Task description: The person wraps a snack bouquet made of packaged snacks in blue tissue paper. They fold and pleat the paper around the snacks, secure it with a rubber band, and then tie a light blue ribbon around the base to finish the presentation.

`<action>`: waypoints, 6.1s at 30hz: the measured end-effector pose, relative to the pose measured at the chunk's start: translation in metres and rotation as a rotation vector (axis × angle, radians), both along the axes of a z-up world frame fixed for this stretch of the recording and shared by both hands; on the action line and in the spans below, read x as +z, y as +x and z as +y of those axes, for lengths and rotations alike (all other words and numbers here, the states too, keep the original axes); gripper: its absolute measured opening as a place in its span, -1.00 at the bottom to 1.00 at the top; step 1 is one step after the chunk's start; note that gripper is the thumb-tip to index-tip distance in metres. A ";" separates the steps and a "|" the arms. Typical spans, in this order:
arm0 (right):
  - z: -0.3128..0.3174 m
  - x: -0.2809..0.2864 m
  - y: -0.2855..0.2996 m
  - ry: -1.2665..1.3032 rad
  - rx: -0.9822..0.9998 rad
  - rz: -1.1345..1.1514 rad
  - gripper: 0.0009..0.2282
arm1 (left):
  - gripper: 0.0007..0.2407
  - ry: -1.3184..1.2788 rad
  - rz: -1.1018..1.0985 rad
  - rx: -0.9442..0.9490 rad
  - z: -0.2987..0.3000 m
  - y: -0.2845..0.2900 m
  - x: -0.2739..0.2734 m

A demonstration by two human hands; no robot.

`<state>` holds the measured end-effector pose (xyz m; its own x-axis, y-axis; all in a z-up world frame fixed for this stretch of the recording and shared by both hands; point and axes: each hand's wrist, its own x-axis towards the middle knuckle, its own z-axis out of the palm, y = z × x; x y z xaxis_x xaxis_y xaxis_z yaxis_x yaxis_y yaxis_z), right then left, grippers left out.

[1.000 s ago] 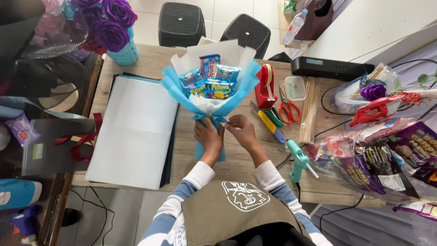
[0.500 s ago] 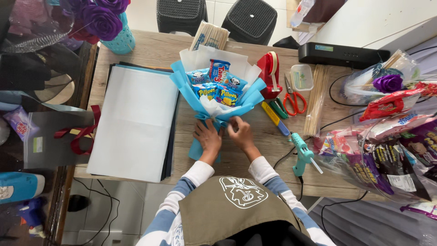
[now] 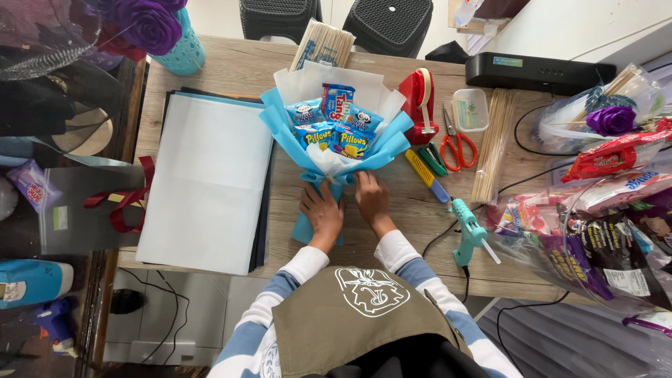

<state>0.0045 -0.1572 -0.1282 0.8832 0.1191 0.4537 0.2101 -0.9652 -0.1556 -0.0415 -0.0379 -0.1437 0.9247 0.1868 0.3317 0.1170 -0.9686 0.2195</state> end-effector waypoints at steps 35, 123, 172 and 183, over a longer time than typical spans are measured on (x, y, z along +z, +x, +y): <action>-0.018 0.002 0.013 1.340 -0.254 0.591 -0.81 | -0.81 0.372 -0.357 -0.886 0.045 0.083 0.102; 0.004 0.014 -0.098 0.950 -0.169 0.465 -0.74 | -0.66 -0.891 0.421 -0.437 0.125 -0.033 0.045; -0.020 0.017 -0.085 1.187 -0.339 1.124 -0.66 | -0.58 -0.218 0.153 -0.726 0.097 -0.027 0.028; -0.030 -0.011 -0.109 1.656 -0.352 1.193 -0.62 | -0.84 -0.979 1.130 -0.388 0.098 -0.050 0.092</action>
<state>-0.1045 -0.1867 -0.1390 0.6489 0.0877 -0.7558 -0.7511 0.2328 -0.6178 -0.0917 0.0599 -0.0516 0.6421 -0.3968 -0.6559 0.4377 -0.5127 0.7387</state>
